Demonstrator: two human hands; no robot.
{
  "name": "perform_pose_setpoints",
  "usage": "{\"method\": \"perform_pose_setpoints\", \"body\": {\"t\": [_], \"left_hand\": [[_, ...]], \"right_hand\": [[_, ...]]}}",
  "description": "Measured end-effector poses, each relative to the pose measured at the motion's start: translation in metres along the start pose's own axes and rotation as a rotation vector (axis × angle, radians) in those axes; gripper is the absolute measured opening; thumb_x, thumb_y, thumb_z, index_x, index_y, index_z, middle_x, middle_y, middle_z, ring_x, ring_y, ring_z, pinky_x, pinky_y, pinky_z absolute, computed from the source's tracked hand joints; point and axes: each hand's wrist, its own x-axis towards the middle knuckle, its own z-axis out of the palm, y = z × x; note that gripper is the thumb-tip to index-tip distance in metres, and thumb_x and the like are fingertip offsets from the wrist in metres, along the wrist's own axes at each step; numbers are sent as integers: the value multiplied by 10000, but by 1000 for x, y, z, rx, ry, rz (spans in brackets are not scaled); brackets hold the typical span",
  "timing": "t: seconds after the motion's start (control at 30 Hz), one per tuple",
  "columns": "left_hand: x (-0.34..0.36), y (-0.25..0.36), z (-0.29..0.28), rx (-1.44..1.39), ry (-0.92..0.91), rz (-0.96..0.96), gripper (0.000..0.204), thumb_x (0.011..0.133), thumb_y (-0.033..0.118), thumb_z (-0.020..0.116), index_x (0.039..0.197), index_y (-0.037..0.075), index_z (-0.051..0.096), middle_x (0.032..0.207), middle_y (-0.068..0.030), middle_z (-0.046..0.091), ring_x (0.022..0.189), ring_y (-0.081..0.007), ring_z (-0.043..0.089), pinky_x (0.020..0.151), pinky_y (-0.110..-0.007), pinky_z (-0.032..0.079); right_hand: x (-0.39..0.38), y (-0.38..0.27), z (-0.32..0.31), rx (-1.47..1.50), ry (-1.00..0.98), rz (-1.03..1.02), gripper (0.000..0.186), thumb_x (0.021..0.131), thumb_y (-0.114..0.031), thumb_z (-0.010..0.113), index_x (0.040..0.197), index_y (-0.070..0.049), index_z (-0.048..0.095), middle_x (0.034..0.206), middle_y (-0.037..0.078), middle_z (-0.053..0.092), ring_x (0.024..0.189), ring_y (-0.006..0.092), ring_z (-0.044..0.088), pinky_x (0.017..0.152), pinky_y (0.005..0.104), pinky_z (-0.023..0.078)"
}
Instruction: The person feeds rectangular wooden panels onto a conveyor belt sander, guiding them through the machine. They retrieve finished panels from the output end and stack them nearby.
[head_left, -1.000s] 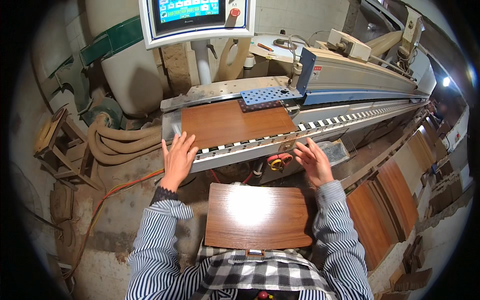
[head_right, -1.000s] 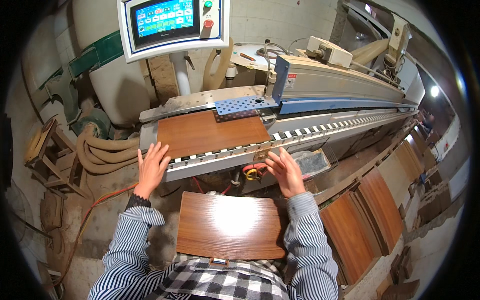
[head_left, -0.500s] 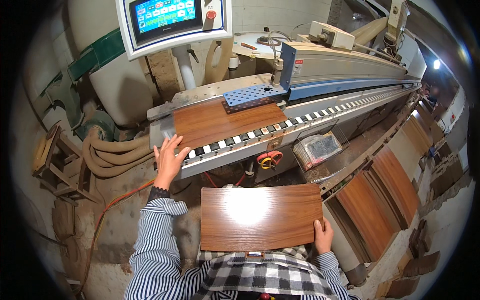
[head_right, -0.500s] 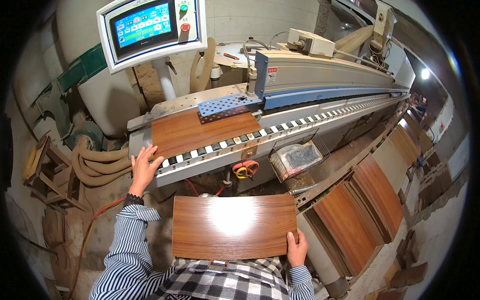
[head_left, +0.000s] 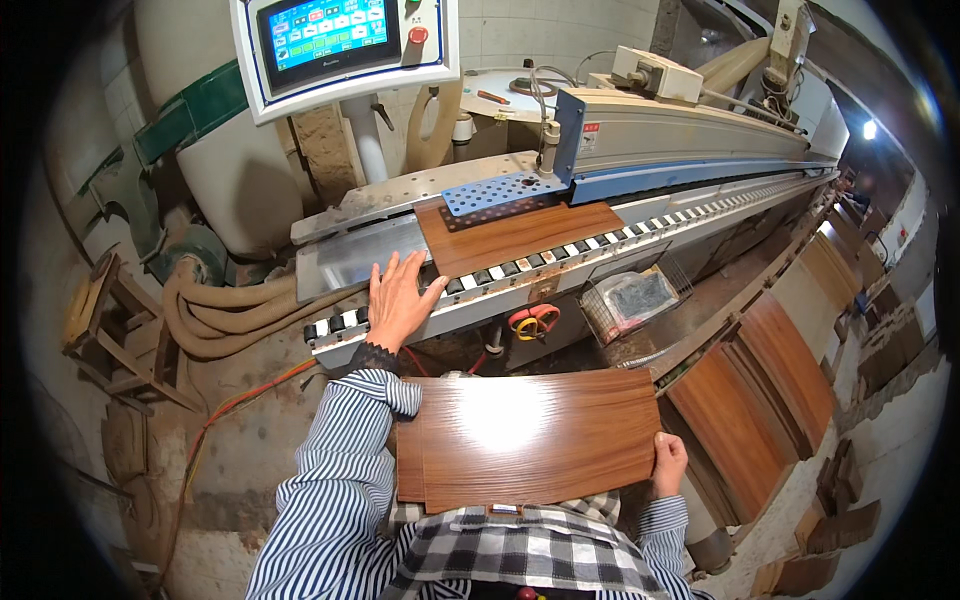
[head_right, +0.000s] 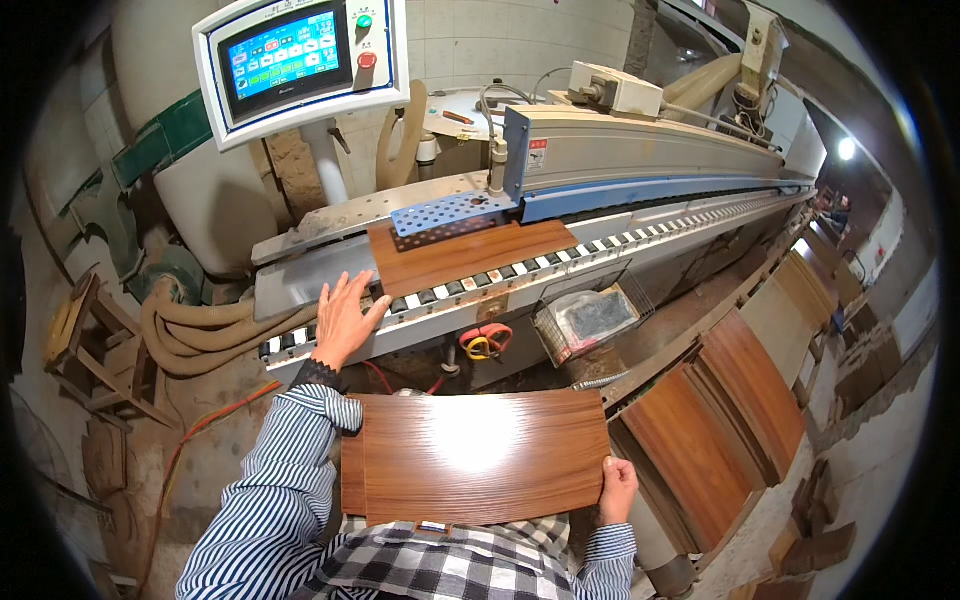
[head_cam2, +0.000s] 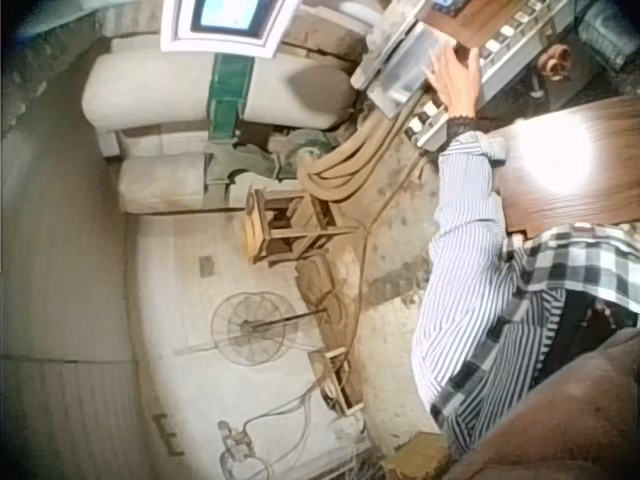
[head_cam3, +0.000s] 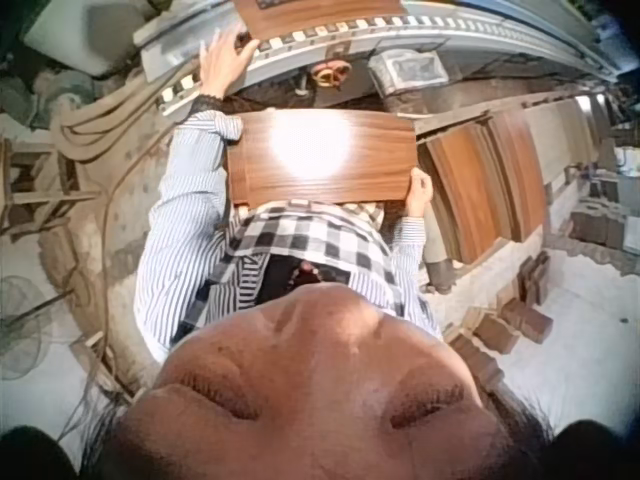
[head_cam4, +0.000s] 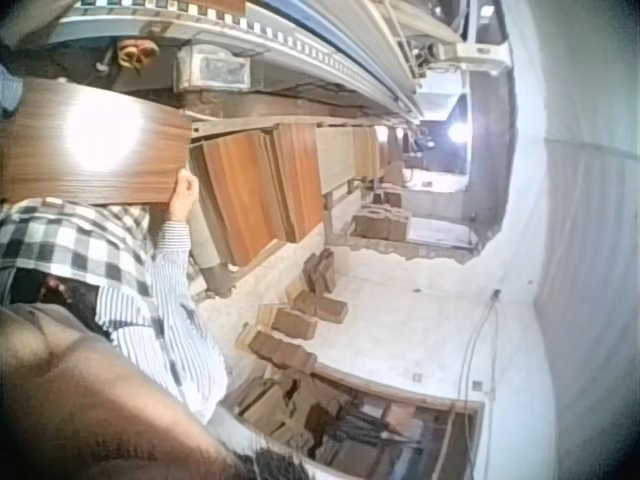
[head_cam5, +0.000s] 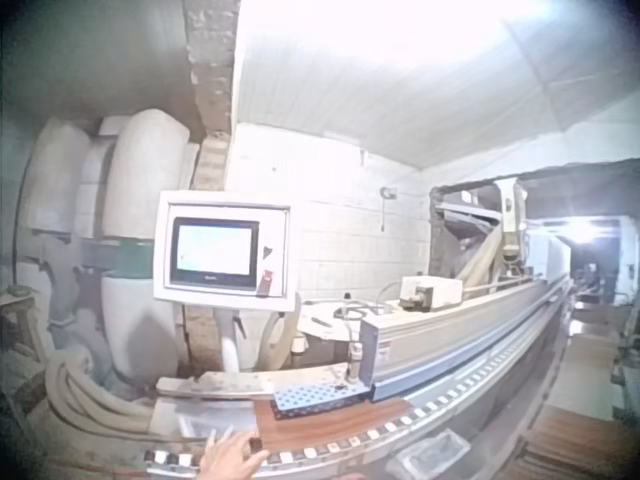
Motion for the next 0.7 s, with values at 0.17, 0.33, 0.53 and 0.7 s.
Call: {"method": "perform_pose_setpoints", "body": {"t": [0.17,0.33,0.53,0.7], "left_hand": [[-4,-10,3,21,-4,36,537,924,479,543,1293,91,579,1406,-107,517,1372,-317,378,1163,-463,189],[-4,-13,-1,-166,40,50,447,931,385,566,1235,63,617,1351,-123,563,1332,-325,434,1130,-444,275],[-26,-33,-29,-669,122,-6,359,943,207,573,1249,20,598,1298,-131,602,1297,-276,488,1065,-377,373],[-77,-14,-75,-719,2,11,482,915,241,597,1349,45,525,1397,-141,516,1355,-282,416,1121,-393,302]], "right_hand": [[-15,-52,-8,162,-346,324,292,947,-288,604,1060,-19,614,925,49,658,701,130,620,583,281,518],[-7,-10,-30,400,-327,265,327,949,-268,590,1098,23,599,872,91,683,653,146,640,524,266,524],[-3,-33,-24,471,-300,202,322,971,-260,551,1114,25,596,950,95,688,755,166,652,616,288,522],[22,-74,25,524,-436,115,325,993,-260,520,1186,-5,575,1067,60,677,908,154,647,714,288,519]]}}
